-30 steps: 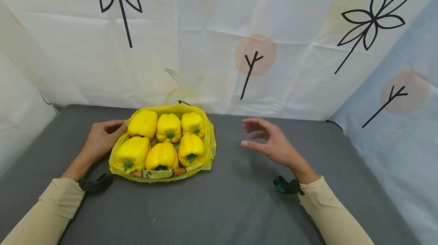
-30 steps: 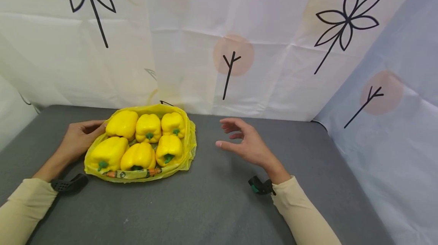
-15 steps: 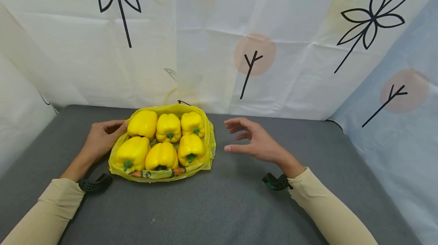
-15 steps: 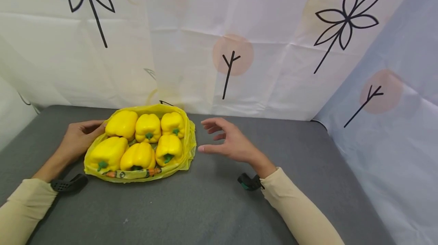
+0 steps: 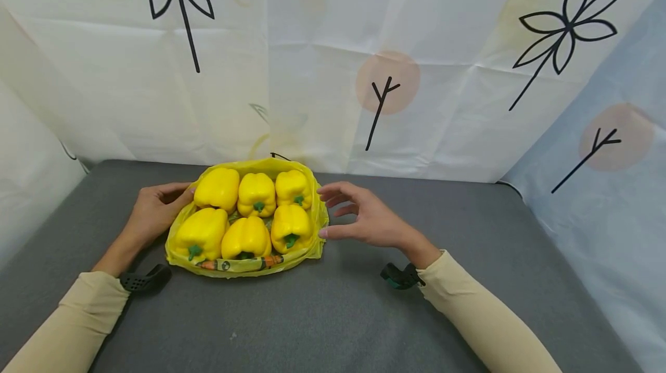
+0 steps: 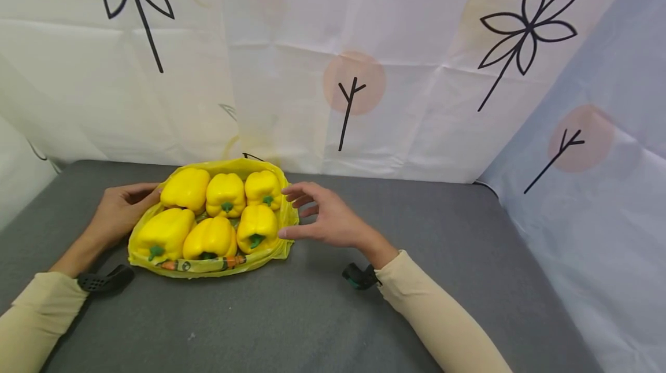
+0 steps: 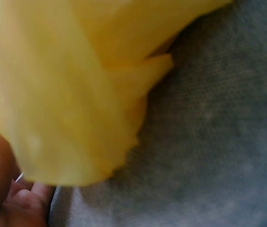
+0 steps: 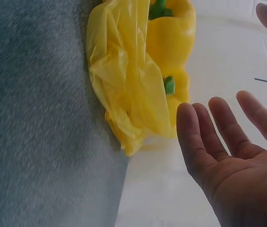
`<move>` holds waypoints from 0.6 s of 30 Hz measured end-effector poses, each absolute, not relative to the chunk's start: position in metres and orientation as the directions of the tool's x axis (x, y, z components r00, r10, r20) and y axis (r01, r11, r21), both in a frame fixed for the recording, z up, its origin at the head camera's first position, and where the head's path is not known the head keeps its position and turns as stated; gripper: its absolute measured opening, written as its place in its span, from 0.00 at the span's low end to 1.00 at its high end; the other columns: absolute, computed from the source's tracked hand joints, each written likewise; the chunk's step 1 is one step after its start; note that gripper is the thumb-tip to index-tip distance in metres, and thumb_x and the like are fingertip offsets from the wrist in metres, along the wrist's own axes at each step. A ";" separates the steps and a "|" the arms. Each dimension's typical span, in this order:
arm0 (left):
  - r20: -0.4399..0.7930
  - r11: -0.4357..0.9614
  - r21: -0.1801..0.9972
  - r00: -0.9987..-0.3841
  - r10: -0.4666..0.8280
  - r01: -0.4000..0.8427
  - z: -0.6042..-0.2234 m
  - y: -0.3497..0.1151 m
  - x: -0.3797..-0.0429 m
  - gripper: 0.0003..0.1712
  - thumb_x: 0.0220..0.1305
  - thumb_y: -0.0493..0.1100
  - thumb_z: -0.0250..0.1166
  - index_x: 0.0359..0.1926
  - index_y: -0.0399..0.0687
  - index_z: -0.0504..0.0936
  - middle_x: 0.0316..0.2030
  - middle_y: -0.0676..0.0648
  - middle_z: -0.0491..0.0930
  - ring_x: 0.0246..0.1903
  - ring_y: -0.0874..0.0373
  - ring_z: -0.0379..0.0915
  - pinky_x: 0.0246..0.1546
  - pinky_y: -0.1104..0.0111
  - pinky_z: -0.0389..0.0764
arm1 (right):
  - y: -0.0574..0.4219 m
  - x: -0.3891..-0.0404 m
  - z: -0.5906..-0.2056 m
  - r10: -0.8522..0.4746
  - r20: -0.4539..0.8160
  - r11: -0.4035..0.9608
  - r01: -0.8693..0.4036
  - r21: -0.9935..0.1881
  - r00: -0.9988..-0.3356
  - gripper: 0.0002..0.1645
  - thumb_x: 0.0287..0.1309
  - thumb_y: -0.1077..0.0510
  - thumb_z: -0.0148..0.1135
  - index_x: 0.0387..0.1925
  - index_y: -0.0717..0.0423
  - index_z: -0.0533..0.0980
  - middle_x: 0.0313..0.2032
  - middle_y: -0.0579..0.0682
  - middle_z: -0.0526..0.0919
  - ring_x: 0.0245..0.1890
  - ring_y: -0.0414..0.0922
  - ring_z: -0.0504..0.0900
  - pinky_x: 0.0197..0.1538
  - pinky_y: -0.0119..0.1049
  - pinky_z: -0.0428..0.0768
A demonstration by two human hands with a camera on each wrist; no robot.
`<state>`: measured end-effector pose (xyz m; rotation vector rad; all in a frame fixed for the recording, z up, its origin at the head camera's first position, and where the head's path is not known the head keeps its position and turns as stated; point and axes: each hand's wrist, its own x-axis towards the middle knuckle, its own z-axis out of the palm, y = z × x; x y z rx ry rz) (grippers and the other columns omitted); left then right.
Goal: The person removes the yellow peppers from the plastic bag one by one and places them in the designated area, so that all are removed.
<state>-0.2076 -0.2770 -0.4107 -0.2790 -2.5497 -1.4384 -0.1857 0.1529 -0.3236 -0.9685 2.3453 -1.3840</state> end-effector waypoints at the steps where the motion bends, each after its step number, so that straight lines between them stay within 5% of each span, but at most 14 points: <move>1: 0.265 0.511 0.819 -0.962 0.065 0.260 -0.411 -0.277 -0.208 0.26 0.75 0.48 0.62 0.62 0.30 0.79 0.41 0.75 0.76 0.40 0.80 0.75 0.37 0.83 0.79 | 0.151 -0.186 -0.324 -0.658 0.115 0.323 -0.417 -0.850 -0.744 0.41 0.58 0.59 0.75 0.70 0.61 0.68 0.64 0.60 0.72 0.61 0.58 0.73 0.62 0.49 0.77; 18: 0.233 0.524 0.821 -0.971 0.055 0.226 -0.409 -0.278 -0.208 0.26 0.75 0.47 0.62 0.63 0.31 0.79 0.40 0.75 0.76 0.40 0.80 0.74 0.36 0.82 0.79 | 0.130 -0.190 -0.325 -0.692 0.094 0.282 -0.389 -0.877 -0.716 0.42 0.58 0.61 0.74 0.70 0.63 0.66 0.63 0.60 0.71 0.62 0.56 0.73 0.64 0.50 0.74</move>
